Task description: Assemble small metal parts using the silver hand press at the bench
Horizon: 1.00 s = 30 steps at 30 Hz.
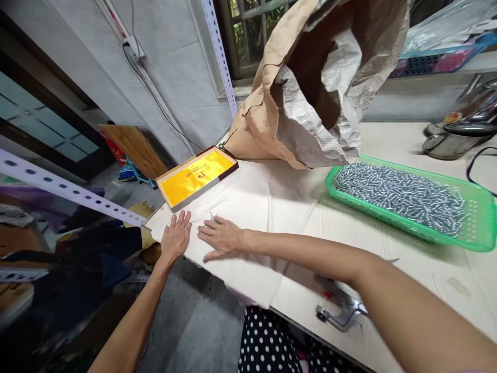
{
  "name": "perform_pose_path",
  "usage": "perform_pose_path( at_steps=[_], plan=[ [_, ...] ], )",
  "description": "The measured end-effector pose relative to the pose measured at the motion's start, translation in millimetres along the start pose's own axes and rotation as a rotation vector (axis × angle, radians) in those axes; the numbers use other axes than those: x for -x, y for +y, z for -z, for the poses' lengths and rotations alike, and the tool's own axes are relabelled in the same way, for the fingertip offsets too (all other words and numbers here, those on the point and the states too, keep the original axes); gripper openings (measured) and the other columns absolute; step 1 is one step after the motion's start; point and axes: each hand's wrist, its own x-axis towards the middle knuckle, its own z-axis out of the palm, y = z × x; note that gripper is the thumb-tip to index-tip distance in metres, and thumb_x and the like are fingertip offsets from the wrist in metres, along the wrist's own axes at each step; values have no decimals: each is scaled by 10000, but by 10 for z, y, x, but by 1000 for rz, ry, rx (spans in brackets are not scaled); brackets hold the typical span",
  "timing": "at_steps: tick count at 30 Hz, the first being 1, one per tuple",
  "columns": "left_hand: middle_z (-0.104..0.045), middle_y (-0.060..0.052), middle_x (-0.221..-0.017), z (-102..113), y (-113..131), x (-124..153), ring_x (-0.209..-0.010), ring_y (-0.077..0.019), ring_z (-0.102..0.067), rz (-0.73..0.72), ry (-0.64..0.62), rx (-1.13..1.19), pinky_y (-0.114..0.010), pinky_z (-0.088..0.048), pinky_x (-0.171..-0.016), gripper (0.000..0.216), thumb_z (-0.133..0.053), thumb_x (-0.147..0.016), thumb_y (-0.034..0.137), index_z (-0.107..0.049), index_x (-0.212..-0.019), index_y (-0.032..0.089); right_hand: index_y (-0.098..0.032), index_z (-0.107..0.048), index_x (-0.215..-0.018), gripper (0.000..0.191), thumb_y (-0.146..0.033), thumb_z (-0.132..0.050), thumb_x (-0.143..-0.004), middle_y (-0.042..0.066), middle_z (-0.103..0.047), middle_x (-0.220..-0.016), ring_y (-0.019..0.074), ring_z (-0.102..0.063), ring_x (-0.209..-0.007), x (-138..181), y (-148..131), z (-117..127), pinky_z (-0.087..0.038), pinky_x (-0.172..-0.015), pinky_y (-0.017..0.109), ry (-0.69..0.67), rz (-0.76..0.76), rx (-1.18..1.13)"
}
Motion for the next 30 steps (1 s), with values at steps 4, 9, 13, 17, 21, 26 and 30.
perform_pose_path(
  at_steps=[4, 9, 13, 17, 21, 26, 30],
  plan=[
    [-272, -44, -1740, 12, 49, 12, -1615, -356, -225, 26, 5, 40, -604, -286, -1269, 571, -247, -1105, 343, -359, -1654, 230, -145, -702, -1249, 707, -748, -419, -1009, 183, -680, -1344, 353, -580, -1288, 572, 49, 170, -310, -1202, 619, 47, -74, -16],
    [-287, -57, -1735, 18, 54, 17, -1612, -361, -233, 24, 25, 49, -620, -298, -1259, 574, -249, -1101, 338, -374, -1648, 216, -128, -477, -1562, 777, -700, -396, -1042, 190, -385, -1672, 391, -265, -1576, 135, 221, 109, -236, -1262, 611, 79, -265, -62],
    [-312, -68, -1727, 8, 37, 3, -1606, -367, -252, 17, 43, 69, -631, -314, -1247, 571, -269, -1093, 342, -396, -1641, 243, -77, -391, -1604, 848, -696, -453, -1028, 213, -293, -1706, 393, -208, -1599, -219, 258, -60, -229, -1277, 584, -23, -415, -141],
    [-324, -82, -1723, -35, 5, -23, -1600, -383, -263, 16, 60, 106, -656, -310, -1240, 580, -271, -1087, 361, -404, -1638, 238, -48, -370, -1611, 903, -716, -469, -1011, 248, -269, -1701, 371, -220, -1601, 132, 187, -94, -188, -1297, 560, -14, -431, -132],
    [-351, -95, -1712, -77, -3, -48, -1592, -392, -282, 17, 93, 135, -671, -304, -1234, 590, -255, -1085, 385, -422, -1630, 233, -62, -348, -1631, 934, -748, -440, -1004, 258, -278, -1694, 370, -224, -1600, 677, 59, 18, -171, -1299, 558, -39, -450, -118],
    [-360, -101, -1711, -82, -8, -66, -1587, -399, -289, 9, 114, 140, -663, -312, -1230, 595, -260, -1080, 383, -428, -1626, 216, -149, -397, -1630, 856, -726, -483, -1003, 225, -280, -1701, 372, -211, -1602, 1149, -168, 235, -200, -1284, 603, -124, -464, -137],
    [-401, -129, -1690, -40, 14, -15, -1571, -422, -311, 9, 138, 121, -700, -303, -1216, 573, -278, -1080, 351, -492, -1582, 177, -135, -434, -1609, 820, -713, -431, -1027, 210, -330, -1686, 360, -177, -1610, 1584, -327, 517, -205, -1288, 611, -91, -545, -129]
  ],
)
